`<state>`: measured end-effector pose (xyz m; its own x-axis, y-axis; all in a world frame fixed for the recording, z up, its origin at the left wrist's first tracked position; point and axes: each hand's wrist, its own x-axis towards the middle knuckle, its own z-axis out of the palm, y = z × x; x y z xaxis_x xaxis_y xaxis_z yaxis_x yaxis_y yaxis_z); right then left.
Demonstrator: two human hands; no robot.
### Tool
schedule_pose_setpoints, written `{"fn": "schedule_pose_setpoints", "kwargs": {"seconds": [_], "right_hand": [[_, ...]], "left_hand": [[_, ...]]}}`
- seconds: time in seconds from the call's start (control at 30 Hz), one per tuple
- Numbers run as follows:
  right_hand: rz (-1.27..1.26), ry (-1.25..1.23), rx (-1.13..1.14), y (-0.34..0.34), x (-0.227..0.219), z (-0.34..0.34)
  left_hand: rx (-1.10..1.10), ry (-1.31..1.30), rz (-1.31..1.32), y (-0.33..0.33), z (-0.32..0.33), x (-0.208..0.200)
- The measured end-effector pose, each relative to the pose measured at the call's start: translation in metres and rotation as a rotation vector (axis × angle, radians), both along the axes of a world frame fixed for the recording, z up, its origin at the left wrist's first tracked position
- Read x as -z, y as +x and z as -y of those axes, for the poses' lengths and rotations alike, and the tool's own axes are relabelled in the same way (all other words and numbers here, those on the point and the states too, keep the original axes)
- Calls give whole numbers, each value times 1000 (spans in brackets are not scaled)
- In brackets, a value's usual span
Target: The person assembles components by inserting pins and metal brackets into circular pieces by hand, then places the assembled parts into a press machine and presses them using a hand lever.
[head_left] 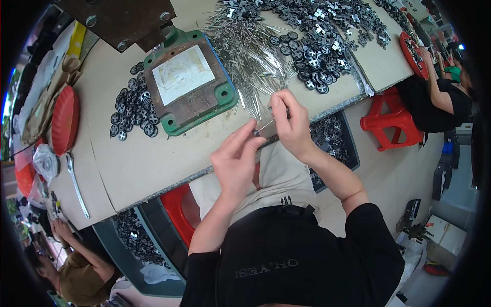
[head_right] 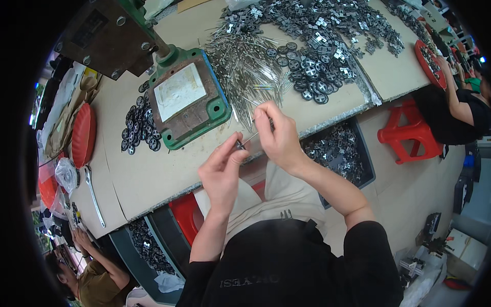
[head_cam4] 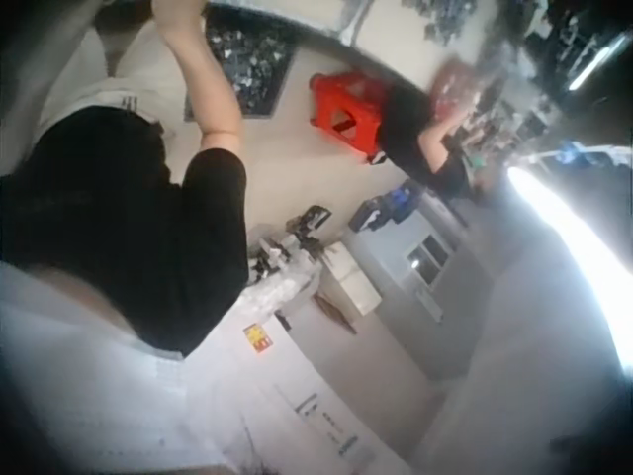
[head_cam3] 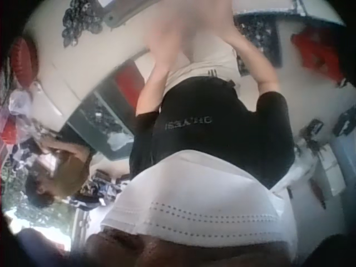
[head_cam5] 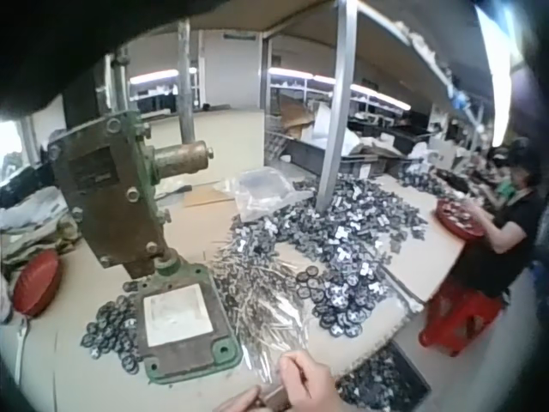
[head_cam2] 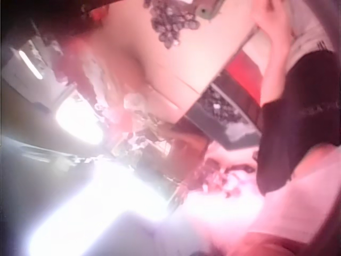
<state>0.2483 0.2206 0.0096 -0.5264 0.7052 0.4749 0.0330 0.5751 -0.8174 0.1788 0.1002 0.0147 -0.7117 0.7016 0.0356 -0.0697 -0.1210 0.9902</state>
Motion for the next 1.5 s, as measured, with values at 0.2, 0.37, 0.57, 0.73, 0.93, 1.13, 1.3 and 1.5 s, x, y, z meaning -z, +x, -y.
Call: {"fn": "schedule_pose_setpoints", "kwargs": {"seconds": [0.2,0.37,0.57,0.73,0.93,1.13,1.3,1.5], "right_hand": [[-89,-169,3,8,15,3],[2,-55,41,6,2,5],[72,-548,-230,14,-21,-2],[41,-840,-390,24,-22,-8],[109,-349,-343,27,-18,-12],[144,-177,-324,27,-15,-13],[182,-242,-426,30,-14,-20],[349,-41,-399,33,-12,-17]], "left_hand": [[149,65,500,-6,-3,-2],[99,71,316,2,-3,3],[72,143,398,-6,-6,13],[106,210,577,-11,-4,11],[142,215,624,-15,-3,15],[67,144,174,-9,-2,12],[212,186,593,-16,1,13],[175,171,535,-9,-3,13]]}}
